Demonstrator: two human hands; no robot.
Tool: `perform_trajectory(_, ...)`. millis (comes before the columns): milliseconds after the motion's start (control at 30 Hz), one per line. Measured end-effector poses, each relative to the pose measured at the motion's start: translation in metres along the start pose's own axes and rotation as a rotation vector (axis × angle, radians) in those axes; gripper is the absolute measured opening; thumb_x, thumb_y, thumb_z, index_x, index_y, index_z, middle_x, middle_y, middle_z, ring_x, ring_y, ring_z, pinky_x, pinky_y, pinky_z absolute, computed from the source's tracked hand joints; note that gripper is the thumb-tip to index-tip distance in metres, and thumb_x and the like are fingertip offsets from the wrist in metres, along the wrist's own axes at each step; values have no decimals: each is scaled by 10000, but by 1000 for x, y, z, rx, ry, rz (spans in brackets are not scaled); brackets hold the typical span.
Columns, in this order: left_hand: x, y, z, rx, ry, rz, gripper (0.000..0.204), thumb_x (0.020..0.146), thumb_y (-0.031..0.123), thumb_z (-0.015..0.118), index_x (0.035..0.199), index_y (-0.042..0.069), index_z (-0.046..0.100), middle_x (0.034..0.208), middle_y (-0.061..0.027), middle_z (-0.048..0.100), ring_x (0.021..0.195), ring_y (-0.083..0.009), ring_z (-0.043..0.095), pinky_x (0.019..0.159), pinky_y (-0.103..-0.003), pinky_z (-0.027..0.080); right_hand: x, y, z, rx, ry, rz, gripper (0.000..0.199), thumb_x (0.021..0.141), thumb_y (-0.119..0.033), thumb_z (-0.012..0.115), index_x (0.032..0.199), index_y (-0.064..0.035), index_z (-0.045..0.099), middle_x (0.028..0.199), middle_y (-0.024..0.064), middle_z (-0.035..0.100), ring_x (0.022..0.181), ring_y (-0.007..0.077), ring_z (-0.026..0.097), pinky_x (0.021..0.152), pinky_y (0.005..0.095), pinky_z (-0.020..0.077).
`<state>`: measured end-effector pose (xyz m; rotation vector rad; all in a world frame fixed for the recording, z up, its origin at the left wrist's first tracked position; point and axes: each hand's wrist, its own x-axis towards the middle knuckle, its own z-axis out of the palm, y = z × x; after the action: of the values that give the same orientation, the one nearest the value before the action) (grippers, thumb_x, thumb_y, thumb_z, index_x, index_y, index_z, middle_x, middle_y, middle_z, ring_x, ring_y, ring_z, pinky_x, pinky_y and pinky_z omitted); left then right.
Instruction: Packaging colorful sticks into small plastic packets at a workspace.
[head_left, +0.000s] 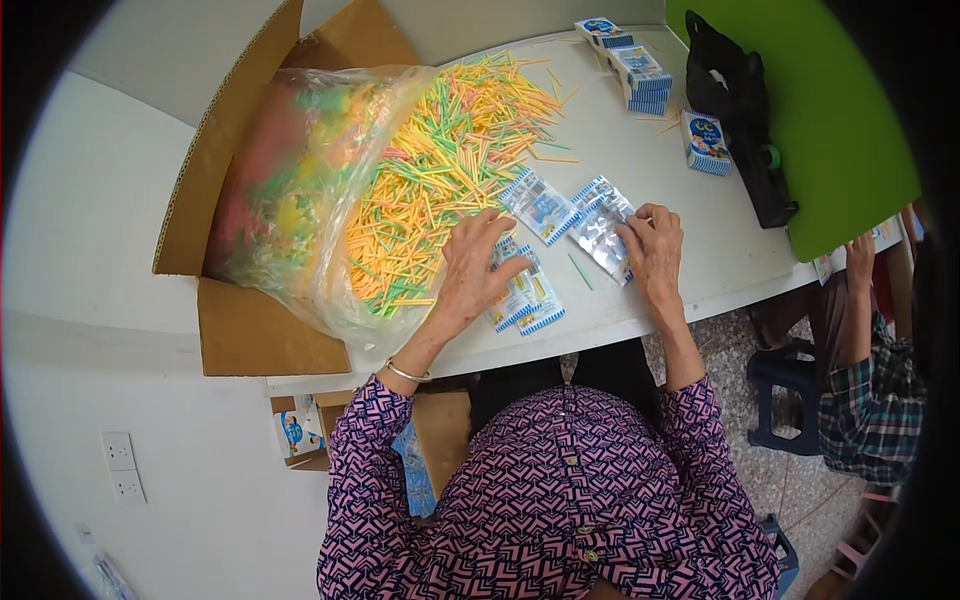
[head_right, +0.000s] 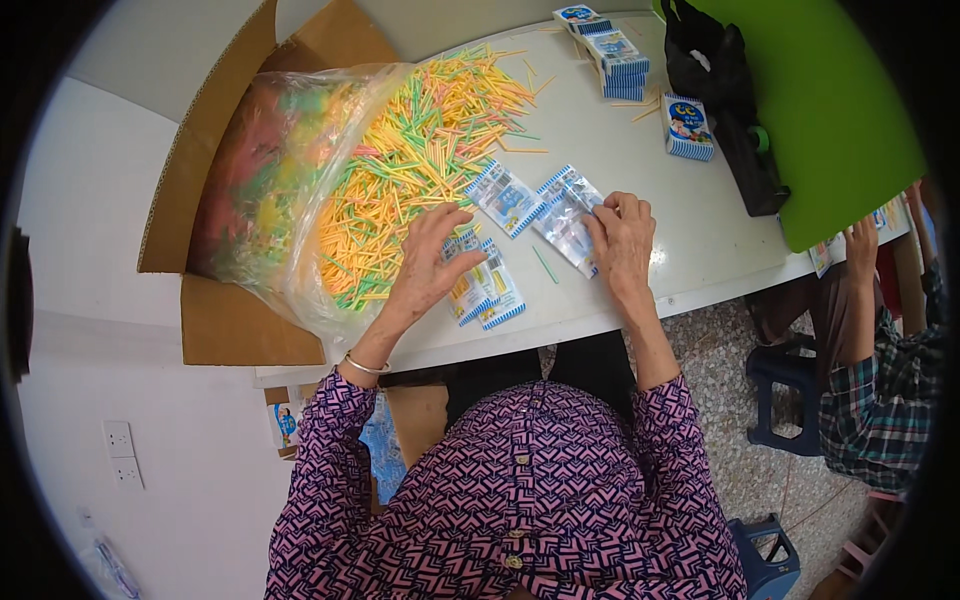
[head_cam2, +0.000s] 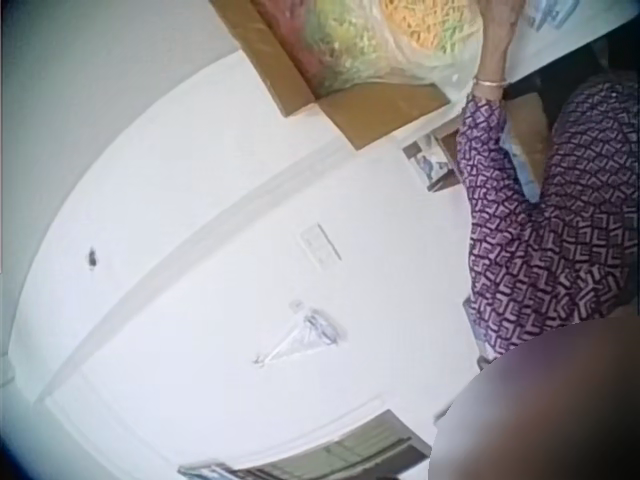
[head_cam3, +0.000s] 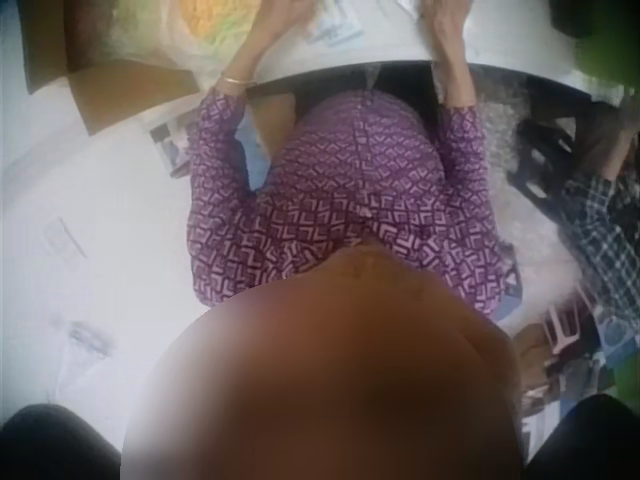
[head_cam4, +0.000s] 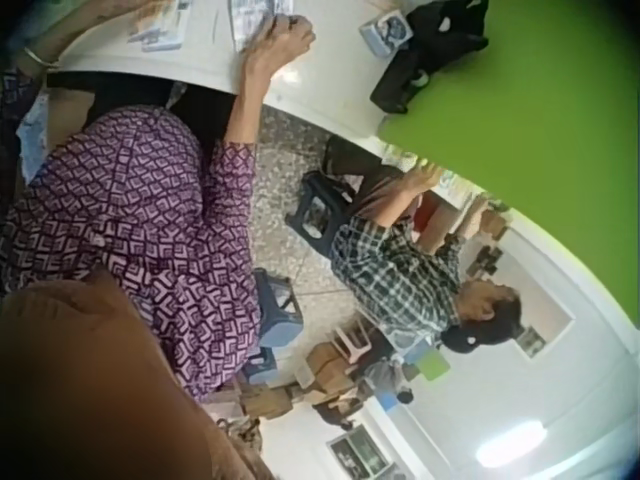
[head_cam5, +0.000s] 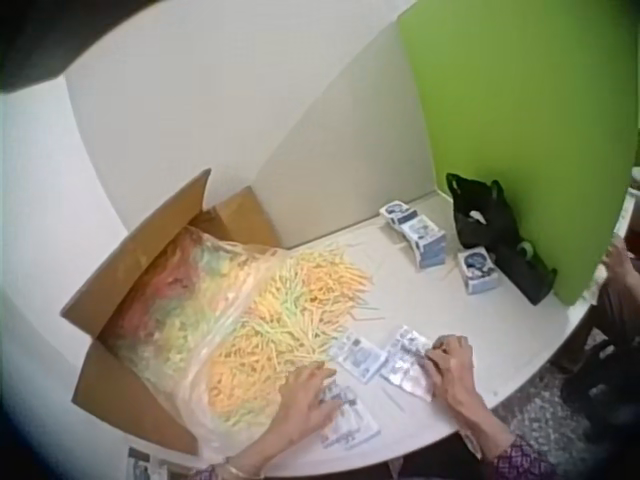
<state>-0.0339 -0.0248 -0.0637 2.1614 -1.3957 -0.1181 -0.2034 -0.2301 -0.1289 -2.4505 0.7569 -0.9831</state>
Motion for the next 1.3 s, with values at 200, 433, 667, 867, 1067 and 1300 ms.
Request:
perform_trajectory(200, 21, 26, 1, -316, 100, 50, 456, 781, 291, 721, 1129, 29, 583, 1185, -145, 562, 1147, -275, 480, 971, -365, 367, 15, -54, -35, 62, 112, -204, 259, 756, -104, 704, 1000, -28, 664, 1119, 117, 591, 1008, 267, 526, 855, 381, 388)
perform_trajectory(433, 24, 34, -7, -681, -177, -224, 223, 846, 165, 667, 967, -23, 652, 842, -32, 649, 810, -87, 576, 751, -238, 453, 9, -68, -24, 281, -76, -237, 343, 743, -121, 733, 1051, -6, 633, 1129, 139, 603, 954, 250, 571, 837, 361, 417)
perform_trajectory(667, 10, 30, -14, -571, -11, -79, 149, 867, 92, 621, 953, -19, 671, 788, -18, 657, 719, -57, 560, 647, -223, 447, 25, -74, -27, 770, -573, 188, 251, 770, -159, 713, 932, 23, 654, 774, 56, 641, 657, 82, 534, 571, 244, 406)
perform_trajectory(867, 6, 35, -17, -365, 13, -54, 148, 866, 62, 605, 979, -10, 667, 796, -44, 669, 712, -78, 580, 647, -228, 458, 26, -80, -35, 751, -636, 231, 180, 786, -140, 696, 851, 27, 671, 682, 23, 617, 617, 50, 502, 557, 227, 386)
perform_trajectory(1067, 7, 30, -16, -640, -11, -54, 163, 867, 41, 595, 1011, -7, 656, 890, -73, 685, 784, -111, 613, 712, -239, 479, 25, -77, -30, 851, -652, 283, 171, 805, -119, 688, 852, 44, 664, 735, 13, 633, 681, 46, 544, 615, 216, 432)
perform_trajectory(1300, 7, 23, -21, -568, -51, 48, 157, 860, 40, 603, 997, -14, 658, 896, -79, 686, 805, -118, 627, 708, -243, 484, 20, -74, -21, 837, -661, 288, 136, 806, -97, 681, 835, 31, 648, 708, -8, 613, 710, 39, 555, 630, 209, 441)
